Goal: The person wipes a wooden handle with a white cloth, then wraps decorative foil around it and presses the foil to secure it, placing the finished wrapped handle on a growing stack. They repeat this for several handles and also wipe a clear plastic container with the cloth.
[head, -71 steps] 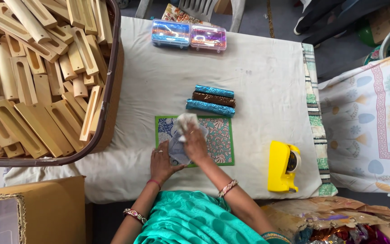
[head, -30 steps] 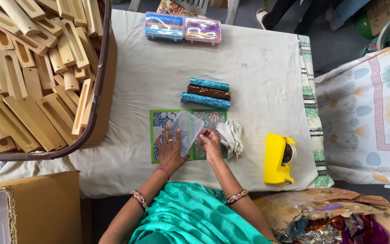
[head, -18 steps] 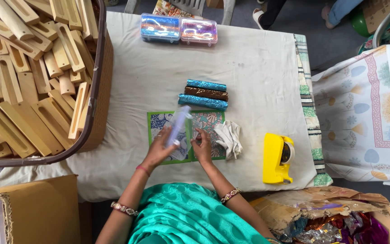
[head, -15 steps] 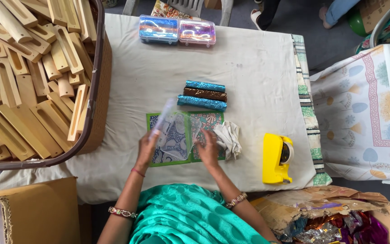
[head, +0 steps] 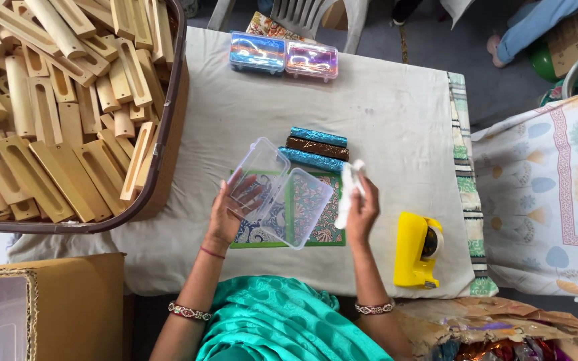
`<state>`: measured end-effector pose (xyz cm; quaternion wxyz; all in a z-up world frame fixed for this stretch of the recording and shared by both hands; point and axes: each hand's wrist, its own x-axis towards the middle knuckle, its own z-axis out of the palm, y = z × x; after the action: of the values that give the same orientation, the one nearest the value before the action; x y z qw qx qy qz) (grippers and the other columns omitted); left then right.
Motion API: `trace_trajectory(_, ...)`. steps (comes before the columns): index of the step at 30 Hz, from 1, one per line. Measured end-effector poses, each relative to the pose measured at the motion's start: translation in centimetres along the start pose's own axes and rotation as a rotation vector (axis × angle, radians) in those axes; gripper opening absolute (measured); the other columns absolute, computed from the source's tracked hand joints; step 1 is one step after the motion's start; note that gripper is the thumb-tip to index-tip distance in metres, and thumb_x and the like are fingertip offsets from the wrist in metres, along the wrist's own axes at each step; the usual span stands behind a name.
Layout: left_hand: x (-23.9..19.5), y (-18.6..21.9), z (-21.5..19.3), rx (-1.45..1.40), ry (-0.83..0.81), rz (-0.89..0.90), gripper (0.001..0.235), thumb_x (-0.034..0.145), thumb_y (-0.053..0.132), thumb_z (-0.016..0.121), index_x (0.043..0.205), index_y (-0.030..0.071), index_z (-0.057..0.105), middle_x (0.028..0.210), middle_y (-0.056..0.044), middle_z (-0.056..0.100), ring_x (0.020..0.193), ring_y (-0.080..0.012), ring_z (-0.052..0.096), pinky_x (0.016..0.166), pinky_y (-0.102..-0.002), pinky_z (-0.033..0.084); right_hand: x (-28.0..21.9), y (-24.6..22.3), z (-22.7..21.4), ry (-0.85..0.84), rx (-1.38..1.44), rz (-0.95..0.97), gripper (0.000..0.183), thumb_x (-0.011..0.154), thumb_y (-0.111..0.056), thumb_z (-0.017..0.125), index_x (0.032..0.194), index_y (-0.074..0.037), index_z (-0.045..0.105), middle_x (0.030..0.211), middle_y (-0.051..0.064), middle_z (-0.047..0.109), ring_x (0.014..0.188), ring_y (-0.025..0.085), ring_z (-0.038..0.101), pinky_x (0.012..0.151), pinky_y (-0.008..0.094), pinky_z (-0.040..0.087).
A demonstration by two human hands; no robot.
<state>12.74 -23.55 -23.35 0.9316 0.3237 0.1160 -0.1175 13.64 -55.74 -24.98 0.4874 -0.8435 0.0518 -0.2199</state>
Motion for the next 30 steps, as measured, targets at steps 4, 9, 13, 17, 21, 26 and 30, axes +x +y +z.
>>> trace_trajectory(4,-0.1,-0.7,3.3,-0.003,-0.081,-0.043,0.070,0.100,0.055,0.044,0.156,0.014,0.037,0.148,-0.009,0.056,0.131,-0.0268,0.058,0.106,-0.048,0.049,1.6,-8.5,5.3,-0.226,0.095,-0.250,0.045,0.100,-0.001,0.060,0.144,-0.007,0.058,0.149,0.017,0.054,0.138,0.033,0.055,0.114,0.042,0.048)
trace_trajectory(9,0.9,-2.9,1.6,-0.031,-0.079,-0.058,0.069,0.106,0.052,0.045,0.157,0.006,0.041,0.149,-0.012,0.056,0.130,-0.0258,0.058,0.108,-0.045,0.050,-3.1,-12.8,9.2,-0.364,0.029,-0.317,0.060,0.088,-0.001,0.068,0.146,-0.005,0.051,0.152,0.023,0.043,0.140,0.042,0.045,0.114,0.049,0.042)
trace_trajectory(13,-0.5,-1.2,3.5,-0.083,-0.067,0.002,0.067,0.103,0.053,0.048,0.154,0.009,0.045,0.144,-0.014,0.059,0.124,-0.0265,0.060,0.103,-0.042,0.051,-5.1,-13.7,8.4,-0.560,0.000,-0.546,0.056,0.083,0.007,0.065,0.137,-0.009,0.060,0.151,0.022,0.048,0.141,0.041,0.047,0.119,0.051,0.043)
trace_trajectory(17,-1.6,-0.9,4.6,-0.085,-0.095,-0.044,0.065,0.104,0.052,0.048,0.146,0.003,0.051,0.136,-0.013,0.063,0.121,-0.0251,0.064,0.102,-0.044,0.054,-1.0,-9.4,9.7,-0.354,-0.135,-0.461,0.048,0.089,0.008,0.062,0.133,-0.011,0.063,0.151,0.018,0.051,0.141,0.036,0.051,0.117,0.047,0.047)
trace_trajectory(21,-1.1,-1.1,4.2,0.045,-0.089,0.005,0.062,0.103,0.050,0.047,0.146,0.005,0.053,0.137,-0.010,0.064,0.121,-0.0223,0.065,0.102,-0.041,0.053,-1.3,-12.6,8.5,-0.285,-0.076,-0.402,0.048,0.089,0.007,0.059,0.134,-0.007,0.064,0.145,0.019,0.054,0.136,0.039,0.052,0.113,0.049,0.047)
trace_trajectory(26,-1.9,-0.5,4.7,0.125,-0.093,0.037,0.070,0.108,0.052,0.053,0.150,-0.005,0.050,0.143,-0.019,0.057,0.127,-0.0301,0.056,0.108,-0.048,0.048,-0.1,-11.1,7.7,-0.353,-0.011,-0.540,0.047,0.085,0.006,0.059,0.131,-0.004,0.063,0.138,0.022,0.057,0.128,0.039,0.057,0.107,0.048,0.049)
trace_trajectory(30,-2.4,0.5,6.5,0.241,-0.158,0.129,0.075,0.100,0.056,0.050,0.152,0.002,0.044,0.150,-0.016,0.055,0.137,-0.0292,0.055,0.111,-0.045,0.045,-0.2,-7.4,8.1,-0.284,0.049,-0.178,0.038,0.095,0.003,0.053,0.130,-0.006,0.063,0.130,0.016,0.065,0.117,0.032,0.069,0.100,0.043,0.056)
